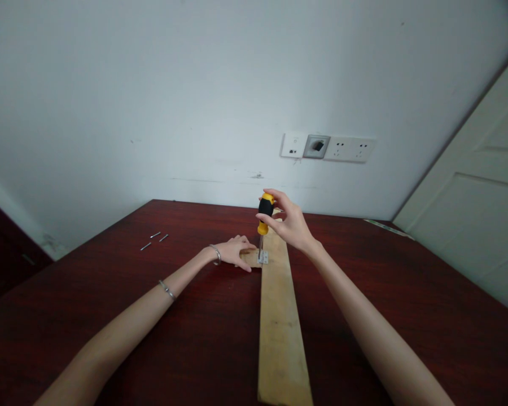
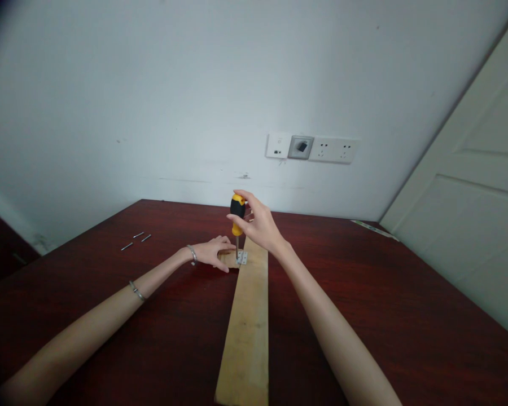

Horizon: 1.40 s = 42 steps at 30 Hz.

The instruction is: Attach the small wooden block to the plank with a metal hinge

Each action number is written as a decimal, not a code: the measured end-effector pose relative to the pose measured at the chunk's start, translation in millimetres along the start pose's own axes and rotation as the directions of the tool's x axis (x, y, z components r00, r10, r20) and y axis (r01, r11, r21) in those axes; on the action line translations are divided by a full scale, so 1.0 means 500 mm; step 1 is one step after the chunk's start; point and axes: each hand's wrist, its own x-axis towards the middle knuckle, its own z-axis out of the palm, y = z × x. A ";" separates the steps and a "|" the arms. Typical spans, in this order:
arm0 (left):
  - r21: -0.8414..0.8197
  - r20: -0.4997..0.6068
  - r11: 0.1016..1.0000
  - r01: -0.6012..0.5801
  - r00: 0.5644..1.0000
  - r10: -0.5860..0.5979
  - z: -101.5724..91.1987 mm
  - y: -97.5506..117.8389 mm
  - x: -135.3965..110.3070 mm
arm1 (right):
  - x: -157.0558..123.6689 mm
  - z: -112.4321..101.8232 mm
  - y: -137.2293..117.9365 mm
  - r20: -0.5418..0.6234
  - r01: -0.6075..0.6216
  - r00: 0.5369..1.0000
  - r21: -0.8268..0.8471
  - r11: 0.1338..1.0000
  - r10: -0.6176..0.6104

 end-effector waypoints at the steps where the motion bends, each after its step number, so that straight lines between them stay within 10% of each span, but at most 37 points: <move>1: 0.003 -0.001 1.000 0.004 1.000 -0.004 0.000 0.002 0.000 | 0.000 0.001 -0.002 0.004 0.006 1.000 -0.011 1.000 -0.006; 11: 0.000 0.004 1.000 0.008 1.000 -0.008 0.001 0.001 0.003 | -0.006 0.005 -0.021 0.073 0.155 0.987 -0.148 0.977 -0.146; 27: 0.048 -0.002 0.999 0.007 1.000 -0.007 -0.003 0.004 0.000 | 0.010 -0.026 -0.067 0.221 0.113 0.975 -0.349 0.930 -0.035; 42: 0.099 0.002 0.995 0.005 1.000 -0.006 -0.002 0.005 -0.002 | 0.103 -0.046 -0.079 0.472 0.198 0.872 -0.581 0.789 0.128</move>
